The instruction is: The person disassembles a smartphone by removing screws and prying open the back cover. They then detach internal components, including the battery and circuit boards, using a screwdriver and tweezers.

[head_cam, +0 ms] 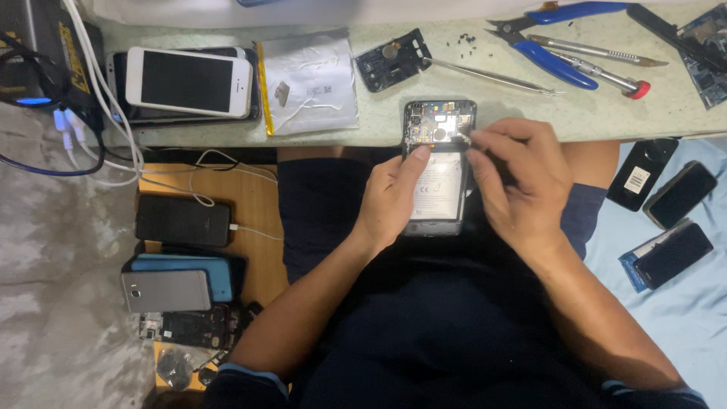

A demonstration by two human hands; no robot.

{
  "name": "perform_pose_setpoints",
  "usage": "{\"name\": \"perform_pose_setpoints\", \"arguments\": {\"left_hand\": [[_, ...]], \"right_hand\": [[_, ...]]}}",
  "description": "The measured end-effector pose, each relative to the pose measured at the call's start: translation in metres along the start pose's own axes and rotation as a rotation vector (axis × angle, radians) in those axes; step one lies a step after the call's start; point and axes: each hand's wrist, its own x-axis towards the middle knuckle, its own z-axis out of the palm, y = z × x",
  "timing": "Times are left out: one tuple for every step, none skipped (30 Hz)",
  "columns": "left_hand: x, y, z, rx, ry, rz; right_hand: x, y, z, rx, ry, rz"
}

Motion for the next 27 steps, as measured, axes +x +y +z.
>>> {"name": "perform_pose_setpoints", "arguments": {"left_hand": [[0.0, 0.0, 0.0, -0.012, -0.004, -0.002], [0.001, -0.001, 0.0, -0.024, -0.008, -0.003], [0.002, -0.002, 0.001, -0.03, -0.004, -0.002], [0.003, -0.003, 0.001, -0.035, 0.005, -0.002], [0.003, -0.005, 0.0, -0.041, 0.013, -0.002], [0.003, -0.006, 0.0, -0.035, 0.01, 0.003], [0.003, -0.006, -0.001, -0.03, 0.006, 0.007], [0.003, -0.007, -0.001, -0.025, 0.002, 0.013], [0.003, -0.007, -0.002, -0.011, 0.006, 0.017], [0.003, -0.006, -0.003, 0.001, 0.009, 0.018], [0.003, -0.006, -0.003, 0.013, 0.012, 0.02], [0.004, -0.006, -0.002, -0.005, 0.009, 0.014], [0.004, -0.006, -0.001, -0.024, 0.006, 0.009], [0.004, -0.006, -0.001, -0.043, 0.007, 0.003], [0.004, -0.005, -0.001, -0.037, 0.0, 0.012], [0.004, -0.004, -0.001, -0.031, -0.004, 0.022], [0.003, -0.002, -0.001, -0.026, -0.009, 0.031], [0.004, -0.001, -0.001, 0.023, 0.008, 0.029], [0.004, 0.001, -0.001, 0.072, 0.024, 0.026], [0.003, 0.003, -0.001, 0.121, 0.042, 0.024], [0.003, 0.003, -0.001, 0.142, 0.052, 0.014], [0.003, 0.004, -0.001, 0.163, 0.064, 0.007], [0.003, 0.005, -0.001, 0.184, 0.075, 0.0], [0.004, 0.005, -0.001, 0.208, 0.076, 0.012], [0.005, 0.005, -0.001, 0.232, 0.077, 0.023], [0.004, 0.004, -0.001, 0.255, 0.077, 0.029], [0.003, 0.003, -0.002, 0.251, 0.081, 0.034]], "right_hand": [[-0.001, 0.001, 0.0, -0.021, -0.017, -0.019], [-0.002, 0.003, 0.0, -0.043, -0.034, -0.037], [-0.003, 0.003, 0.002, -0.045, -0.033, -0.039], [-0.005, 0.003, 0.005, -0.043, -0.035, -0.041], [-0.006, 0.002, 0.007, -0.041, -0.037, -0.043], [-0.007, 0.003, 0.006, -0.03, -0.043, -0.025], [-0.007, 0.004, 0.005, -0.02, -0.05, -0.007], [-0.007, 0.004, 0.004, -0.01, -0.055, 0.011], [-0.007, 0.005, 0.005, -0.025, -0.063, 0.002], [-0.007, 0.006, 0.005, -0.04, -0.071, -0.005], [-0.008, 0.006, 0.005, -0.055, -0.08, -0.012], [-0.008, 0.006, 0.005, -0.058, -0.075, -0.018], [-0.009, 0.006, 0.006, -0.061, -0.069, -0.023], [-0.009, 0.006, 0.006, -0.062, -0.066, -0.029], [-0.008, 0.006, 0.006, -0.084, -0.061, -0.065], [-0.007, 0.007, 0.006, -0.104, -0.057, -0.101], [-0.007, 0.007, 0.006, -0.124, -0.052, -0.137], [-0.006, 0.008, 0.006, -0.127, -0.058, -0.154], [-0.004, 0.008, 0.006, -0.13, -0.064, -0.171], [-0.003, 0.008, 0.005, -0.132, -0.071, -0.188], [-0.003, 0.008, 0.004, -0.126, -0.074, -0.187], [-0.002, 0.007, 0.003, -0.12, -0.076, -0.19], [-0.001, 0.006, 0.003, -0.113, -0.078, -0.193], [0.0, 0.006, 0.003, -0.077, -0.08, -0.15], [0.001, 0.005, 0.001, -0.041, -0.082, -0.108], [0.001, 0.004, 0.0, -0.006, -0.087, -0.061], [0.001, 0.003, -0.001, 0.012, -0.081, -0.034]]}}
